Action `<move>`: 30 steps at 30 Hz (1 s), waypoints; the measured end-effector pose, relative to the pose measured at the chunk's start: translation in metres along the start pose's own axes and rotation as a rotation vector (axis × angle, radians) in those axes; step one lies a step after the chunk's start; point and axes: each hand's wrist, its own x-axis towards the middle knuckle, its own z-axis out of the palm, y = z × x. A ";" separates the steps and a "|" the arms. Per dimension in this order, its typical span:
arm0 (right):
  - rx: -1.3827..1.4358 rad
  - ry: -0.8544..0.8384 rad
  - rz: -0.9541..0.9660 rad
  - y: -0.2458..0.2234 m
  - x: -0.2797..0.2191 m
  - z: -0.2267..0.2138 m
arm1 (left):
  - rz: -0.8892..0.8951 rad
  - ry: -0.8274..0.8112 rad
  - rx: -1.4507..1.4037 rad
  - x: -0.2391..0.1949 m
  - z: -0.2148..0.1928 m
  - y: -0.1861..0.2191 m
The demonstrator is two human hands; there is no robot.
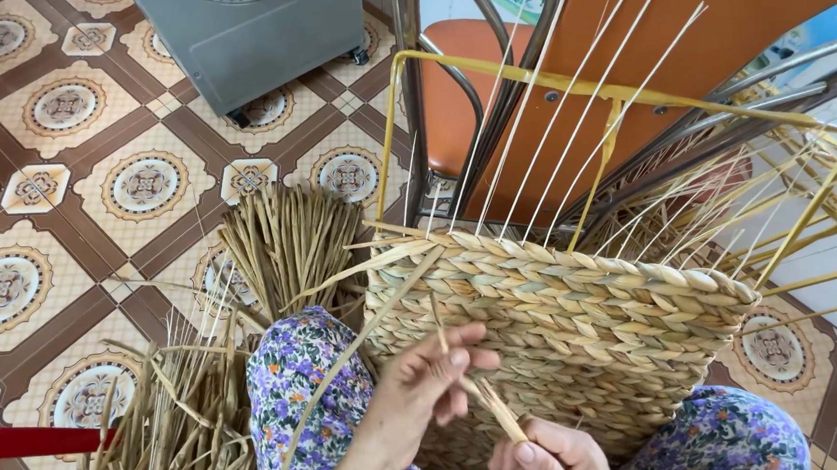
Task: The person sits with a woven water-hyacinth basket on their lap and weaves thin straw strands around the rim, threading and tightening them over the upright stakes. They pull new strands from a bundle beside them, fold and twist the strands into place, and at one point trim a strand with scissors.
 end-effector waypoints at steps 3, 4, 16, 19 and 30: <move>0.008 0.066 0.181 0.029 -0.005 -0.013 | 0.107 0.073 -0.222 0.015 0.001 0.000; 0.027 0.146 0.283 0.042 -0.009 -0.017 | 0.160 0.104 -0.222 0.018 0.002 0.001; -0.576 0.462 -0.280 -0.094 0.036 0.038 | 0.339 0.103 0.034 0.032 0.025 -0.020; -0.414 0.480 -0.182 -0.088 0.043 0.042 | 0.382 0.045 0.028 0.024 0.032 0.000; -0.481 0.441 -0.189 -0.077 0.053 0.045 | 0.476 0.016 0.156 0.001 0.029 0.031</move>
